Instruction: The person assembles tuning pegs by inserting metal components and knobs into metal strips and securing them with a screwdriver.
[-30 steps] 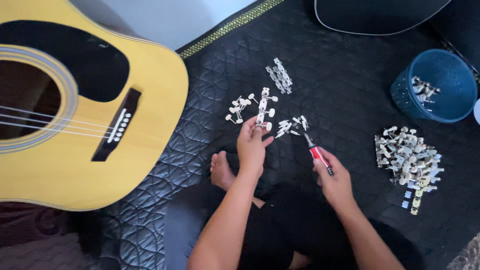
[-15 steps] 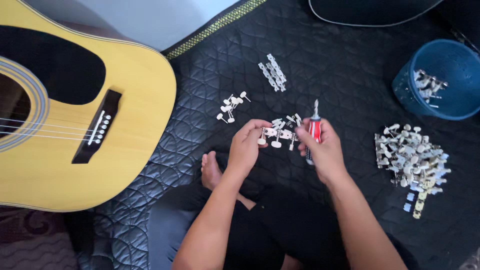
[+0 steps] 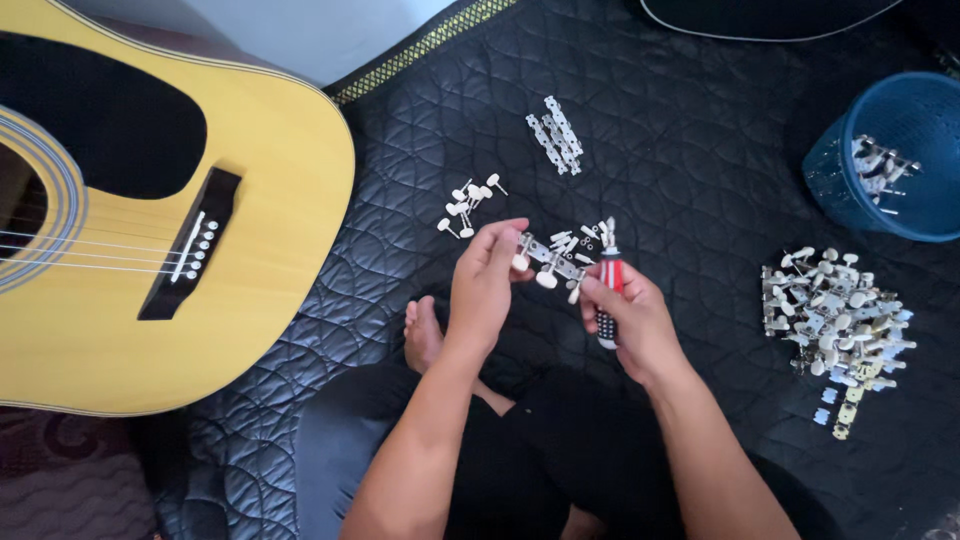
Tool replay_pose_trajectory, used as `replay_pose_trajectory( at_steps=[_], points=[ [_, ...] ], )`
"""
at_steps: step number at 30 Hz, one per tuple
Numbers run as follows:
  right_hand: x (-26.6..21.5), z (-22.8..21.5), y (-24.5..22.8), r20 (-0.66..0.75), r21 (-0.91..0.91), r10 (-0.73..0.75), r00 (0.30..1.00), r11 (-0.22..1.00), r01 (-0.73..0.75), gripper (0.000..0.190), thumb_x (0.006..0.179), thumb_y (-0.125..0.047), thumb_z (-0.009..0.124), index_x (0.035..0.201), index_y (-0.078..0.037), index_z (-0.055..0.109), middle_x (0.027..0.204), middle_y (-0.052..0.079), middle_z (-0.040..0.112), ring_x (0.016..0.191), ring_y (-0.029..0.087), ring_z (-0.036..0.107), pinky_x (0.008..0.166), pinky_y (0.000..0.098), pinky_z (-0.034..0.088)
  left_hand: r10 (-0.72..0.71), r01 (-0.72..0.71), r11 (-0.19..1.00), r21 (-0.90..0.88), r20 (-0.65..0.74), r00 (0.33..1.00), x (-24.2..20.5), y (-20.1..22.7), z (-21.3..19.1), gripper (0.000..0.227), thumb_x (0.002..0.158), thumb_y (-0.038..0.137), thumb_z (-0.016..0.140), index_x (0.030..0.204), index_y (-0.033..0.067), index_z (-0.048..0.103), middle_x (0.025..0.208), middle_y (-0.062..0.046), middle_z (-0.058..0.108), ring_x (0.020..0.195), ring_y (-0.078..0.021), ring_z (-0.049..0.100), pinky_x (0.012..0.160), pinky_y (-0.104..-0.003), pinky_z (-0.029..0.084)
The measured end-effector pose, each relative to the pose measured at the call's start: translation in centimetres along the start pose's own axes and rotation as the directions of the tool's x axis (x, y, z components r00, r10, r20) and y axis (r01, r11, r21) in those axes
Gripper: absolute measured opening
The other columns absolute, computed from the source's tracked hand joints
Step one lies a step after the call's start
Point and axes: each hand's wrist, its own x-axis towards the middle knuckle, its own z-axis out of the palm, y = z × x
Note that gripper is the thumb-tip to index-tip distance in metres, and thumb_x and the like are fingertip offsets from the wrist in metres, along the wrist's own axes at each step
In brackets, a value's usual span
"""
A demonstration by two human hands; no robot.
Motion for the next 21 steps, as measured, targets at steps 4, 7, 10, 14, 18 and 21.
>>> replay_pose_trajectory(
  at_steps=[4, 7, 10, 14, 18, 21],
  points=[
    [0.6, -1.0, -0.4, 0.033, 0.336, 0.23, 0.973, 0.914, -0.227, 0.012, 0.094, -0.01, 0.064, 0.103, -0.002, 0.062, 0.065, 0.006, 0.054, 0.053, 0.01, 0.049, 0.043, 0.0167, 0.039, 0.154, -0.182, 0.965, 0.188, 0.153, 0.976, 0.2, -0.2, -1.3, 0.037, 0.102, 0.025, 0.049, 0.132, 0.0168, 0.07, 0.118, -0.012, 0.06, 0.107, -0.0197, 0.054, 0.091, -0.034, 0.055],
    [0.4, -0.6, -1.5, 0.078, 0.493, 0.368, 0.927, 0.794, -0.357, 0.011, 0.093, -0.013, 0.063, 0.096, -0.003, 0.06, 0.063, 0.001, 0.049, 0.051, 0.006, 0.048, 0.04, 0.0121, 0.037, 0.232, -0.281, 0.94, 0.195, 0.239, 0.943, 0.5, -1.5, -0.8, 0.048, 0.094, 0.006, 0.061, 0.14, 0.0163, 0.061, 0.108, -0.013, 0.065, 0.098, -0.017, 0.063, 0.089, -0.031, 0.057],
    [0.5, -1.0, -1.2, 0.093, 0.531, 0.401, 0.911, 0.754, -0.386, 0.01, 0.093, -0.013, 0.062, 0.094, -0.004, 0.057, 0.063, 0.0, 0.047, 0.049, 0.004, 0.046, 0.039, 0.0108, 0.037, 0.215, -0.255, 0.954, 0.16, 0.232, 0.949, 0.4, -1.3, -0.6, 0.048, 0.094, 0.001, 0.063, 0.141, 0.0128, 0.06, 0.107, -0.014, 0.069, 0.092, -0.0162, 0.067, 0.084, -0.03, 0.06],
    [0.4, -0.5, -1.9, 0.086, 0.531, 0.419, 0.904, 0.749, -0.397, 0.012, 0.093, -0.014, 0.063, 0.097, -0.003, 0.058, 0.063, -0.001, 0.048, 0.049, 0.004, 0.047, 0.038, 0.0105, 0.038, 0.134, -0.152, 0.986, 0.074, 0.202, 0.97, 0.4, -1.2, -0.5, 0.052, 0.09, 0.003, 0.072, 0.14, 0.0076, 0.059, 0.108, -0.014, 0.069, 0.094, -0.0156, 0.068, 0.086, -0.029, 0.061],
    [0.0, 0.2, -2.4, 0.081, 0.513, 0.381, 0.921, 0.776, -0.367, 0.011, 0.094, -0.012, 0.062, 0.09, -0.002, 0.058, 0.063, 0.001, 0.046, 0.051, 0.006, 0.047, 0.041, 0.0117, 0.038, 0.044, -0.054, 0.996, 0.069, 0.142, 0.989, 0.4, -1.0, -0.6, 0.051, 0.086, 0.007, 0.078, 0.134, 0.0087, 0.063, 0.105, -0.011, 0.072, 0.092, -0.0119, 0.07, 0.086, -0.026, 0.06],
    [0.0, 0.3, -2.3, 0.072, 0.484, 0.37, 0.926, 0.799, -0.357, 0.013, 0.094, -0.012, 0.063, 0.088, -0.002, 0.059, 0.063, 0.001, 0.047, 0.051, 0.006, 0.048, 0.041, 0.0122, 0.038, 0.033, -0.042, 0.996, 0.074, 0.121, 0.992, 0.9, -1.5, -0.6, 0.047, 0.086, 0.006, 0.078, 0.131, 0.0083, 0.065, 0.104, -0.011, 0.073, 0.092, -0.0117, 0.071, 0.084, -0.025, 0.06]
  ],
)
